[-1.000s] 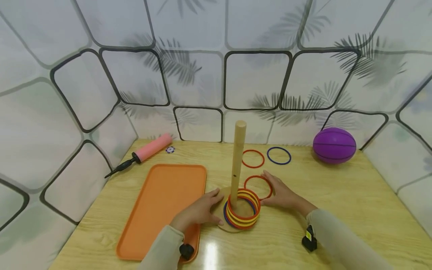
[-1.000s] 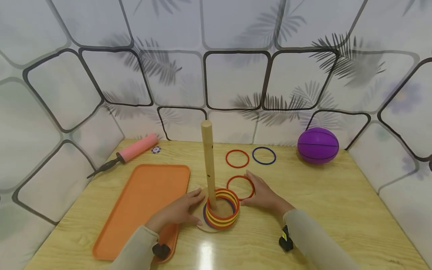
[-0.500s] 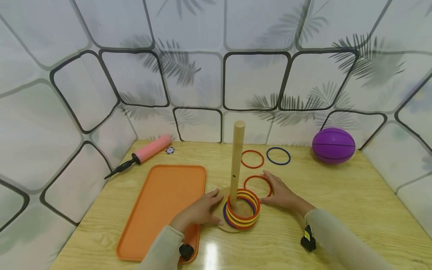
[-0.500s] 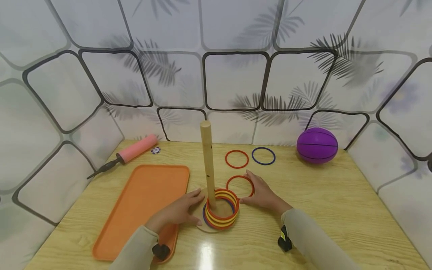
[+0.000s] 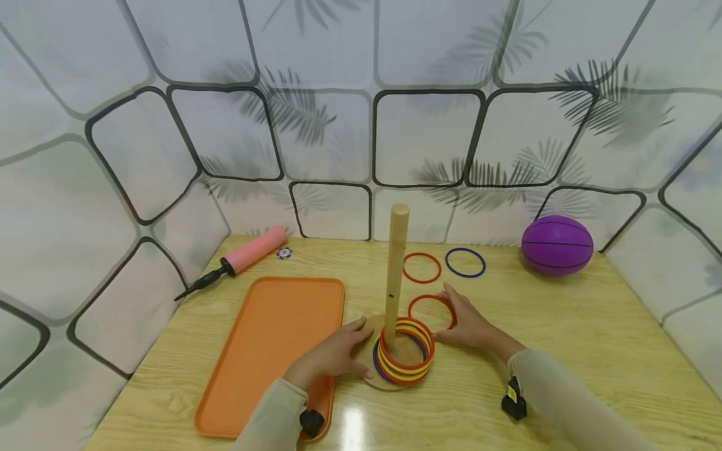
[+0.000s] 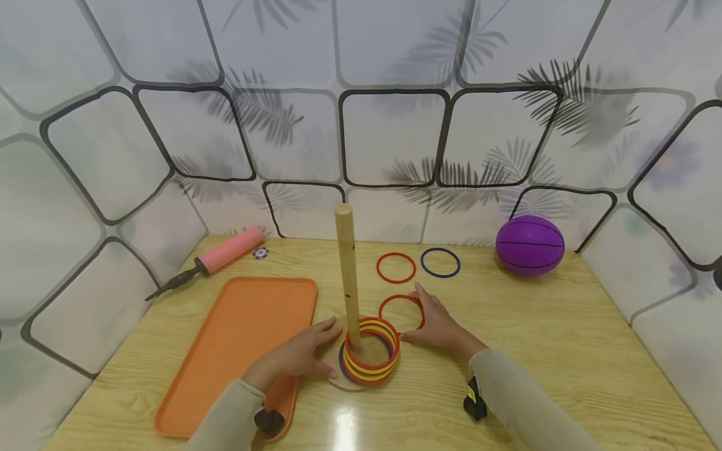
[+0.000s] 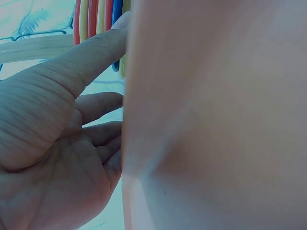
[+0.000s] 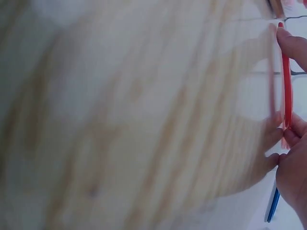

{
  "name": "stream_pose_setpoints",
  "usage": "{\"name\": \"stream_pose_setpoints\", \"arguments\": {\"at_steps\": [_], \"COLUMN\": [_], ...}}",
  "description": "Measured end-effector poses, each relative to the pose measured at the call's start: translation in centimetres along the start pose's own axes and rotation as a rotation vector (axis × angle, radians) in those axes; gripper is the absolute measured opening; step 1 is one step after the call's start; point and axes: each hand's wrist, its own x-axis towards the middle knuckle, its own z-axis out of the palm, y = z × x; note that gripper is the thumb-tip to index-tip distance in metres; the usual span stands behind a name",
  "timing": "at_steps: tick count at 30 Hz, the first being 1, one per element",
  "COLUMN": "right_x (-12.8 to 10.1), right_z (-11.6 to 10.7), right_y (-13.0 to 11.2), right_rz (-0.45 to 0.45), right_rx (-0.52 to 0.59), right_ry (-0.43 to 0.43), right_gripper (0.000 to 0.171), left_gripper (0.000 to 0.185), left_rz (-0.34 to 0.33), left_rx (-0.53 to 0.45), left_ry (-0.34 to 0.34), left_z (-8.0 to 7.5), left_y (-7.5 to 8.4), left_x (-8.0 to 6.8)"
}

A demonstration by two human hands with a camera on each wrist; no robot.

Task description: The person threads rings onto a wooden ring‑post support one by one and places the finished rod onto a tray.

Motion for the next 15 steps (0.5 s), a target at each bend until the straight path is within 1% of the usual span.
{"name": "stream_pose_setpoints", "arguments": {"at_steps": [5, 9, 15], "right_x": [-0.3, -0.6, -1.2], "right_z": [-0.5, -1.1, -2.5], "right_y": [-0.4, -0.4, -0.6], "right_rz": [0.068, 0.076, 0.081], "right_rx": [0.021, 0.039, 0.019], "right_ry": [0.025, 0.055, 0.067], "right_gripper": [0.115, 0.108, 0.101], "left_gripper": [0.086, 0.086, 0.086], "left_rz": [0.001, 0.002, -0.008], "left_rx": [-0.001, -0.005, -0.012], "left_ry": [0.005, 0.006, 0.007], "left_z": [0.0, 0.0, 0.1], "left_y": [0.0, 0.0, -0.1], "left_x": [0.0, 0.0, -0.1]}}
